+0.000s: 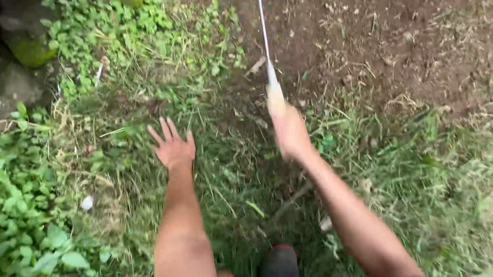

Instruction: Using a hoe to clear grass and level the soil in a garden area.

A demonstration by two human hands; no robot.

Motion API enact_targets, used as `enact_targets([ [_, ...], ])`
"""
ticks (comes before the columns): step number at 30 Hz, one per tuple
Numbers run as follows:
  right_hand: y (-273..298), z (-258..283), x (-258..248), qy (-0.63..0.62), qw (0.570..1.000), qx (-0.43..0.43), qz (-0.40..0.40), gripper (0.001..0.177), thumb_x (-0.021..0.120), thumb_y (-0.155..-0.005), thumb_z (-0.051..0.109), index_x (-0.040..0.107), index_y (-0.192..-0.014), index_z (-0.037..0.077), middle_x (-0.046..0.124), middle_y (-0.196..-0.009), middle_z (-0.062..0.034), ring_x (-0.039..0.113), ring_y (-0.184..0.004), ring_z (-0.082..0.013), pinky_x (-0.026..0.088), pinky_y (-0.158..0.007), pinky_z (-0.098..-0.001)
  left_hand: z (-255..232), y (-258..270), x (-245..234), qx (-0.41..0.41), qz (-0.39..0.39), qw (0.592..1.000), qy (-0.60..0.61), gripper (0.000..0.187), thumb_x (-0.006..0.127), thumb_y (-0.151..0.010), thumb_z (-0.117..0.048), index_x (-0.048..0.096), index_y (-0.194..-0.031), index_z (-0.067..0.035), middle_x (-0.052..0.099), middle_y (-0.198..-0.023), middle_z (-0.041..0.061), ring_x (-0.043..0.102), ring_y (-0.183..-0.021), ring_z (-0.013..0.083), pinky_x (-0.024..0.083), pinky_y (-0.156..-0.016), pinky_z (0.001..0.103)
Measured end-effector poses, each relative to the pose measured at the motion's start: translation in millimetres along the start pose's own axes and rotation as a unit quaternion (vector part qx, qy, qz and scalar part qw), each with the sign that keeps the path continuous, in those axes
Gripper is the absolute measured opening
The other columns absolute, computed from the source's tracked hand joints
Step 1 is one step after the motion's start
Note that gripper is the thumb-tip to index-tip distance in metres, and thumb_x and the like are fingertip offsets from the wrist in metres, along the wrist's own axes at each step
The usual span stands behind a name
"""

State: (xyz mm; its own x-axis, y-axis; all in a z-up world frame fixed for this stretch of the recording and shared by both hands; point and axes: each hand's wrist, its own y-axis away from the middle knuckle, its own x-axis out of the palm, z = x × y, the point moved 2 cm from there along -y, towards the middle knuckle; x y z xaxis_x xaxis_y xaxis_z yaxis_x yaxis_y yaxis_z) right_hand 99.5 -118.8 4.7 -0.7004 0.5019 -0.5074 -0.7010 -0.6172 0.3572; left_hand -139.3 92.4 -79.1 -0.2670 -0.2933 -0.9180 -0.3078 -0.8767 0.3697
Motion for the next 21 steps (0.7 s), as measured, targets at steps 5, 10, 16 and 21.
enact_targets([
  [5,-56.6,-1.5,63.7,-0.052,0.997,0.022,0.044,0.044,0.045,-0.106,0.043,0.061,-0.101,0.002,0.061,-0.070,-0.0159,0.057,-0.056,-0.0261,0.047,-0.054,-0.0459,-2.5,-6.8,16.2,0.029,0.015,0.999,-0.032,0.080,0.029,-0.102,-0.057,0.004,-0.166,-0.016,0.001,-0.174,0.001,-0.007,-0.157,0.0434,0.050,-0.107,0.052],
  [10,41.5,-14.3,60.6,0.154,0.972,0.037,0.172,0.050,0.043,-0.109,0.044,0.068,-0.100,0.002,0.064,-0.065,-0.0094,0.052,-0.048,-0.0175,0.045,-0.044,-0.0374,-8.2,-44.0,51.1,0.133,-0.105,0.983,0.068,0.083,0.038,-0.097,-0.047,0.012,-0.165,-0.006,0.015,-0.170,0.013,-0.001,-0.154,0.0468,0.050,-0.110,0.048],
  [16,-123.0,117.5,96.2,0.118,0.992,0.000,0.045,0.038,0.047,-0.103,0.028,0.067,-0.107,-0.004,0.074,-0.083,-0.0184,0.075,-0.070,-0.0296,0.060,-0.064,-0.0461,-6.2,-59.7,55.6,0.133,-0.069,0.989,0.010,0.085,0.044,-0.093,-0.043,0.017,-0.163,-0.003,0.020,-0.168,0.016,0.005,-0.154,0.0476,0.011,-0.128,0.058],
  [21,-129.5,85.3,155.1,0.206,0.970,-0.105,0.080,0.056,0.049,-0.103,0.049,0.068,-0.102,-0.003,0.073,-0.090,-0.0247,0.072,-0.085,-0.0420,0.058,-0.078,-0.0524,-3.5,-50.7,48.8,0.131,-0.078,0.988,-0.035,0.087,0.044,-0.094,-0.042,0.016,-0.166,-0.003,0.020,-0.169,0.013,0.011,-0.156,0.0433,-0.003,-0.122,0.071],
])
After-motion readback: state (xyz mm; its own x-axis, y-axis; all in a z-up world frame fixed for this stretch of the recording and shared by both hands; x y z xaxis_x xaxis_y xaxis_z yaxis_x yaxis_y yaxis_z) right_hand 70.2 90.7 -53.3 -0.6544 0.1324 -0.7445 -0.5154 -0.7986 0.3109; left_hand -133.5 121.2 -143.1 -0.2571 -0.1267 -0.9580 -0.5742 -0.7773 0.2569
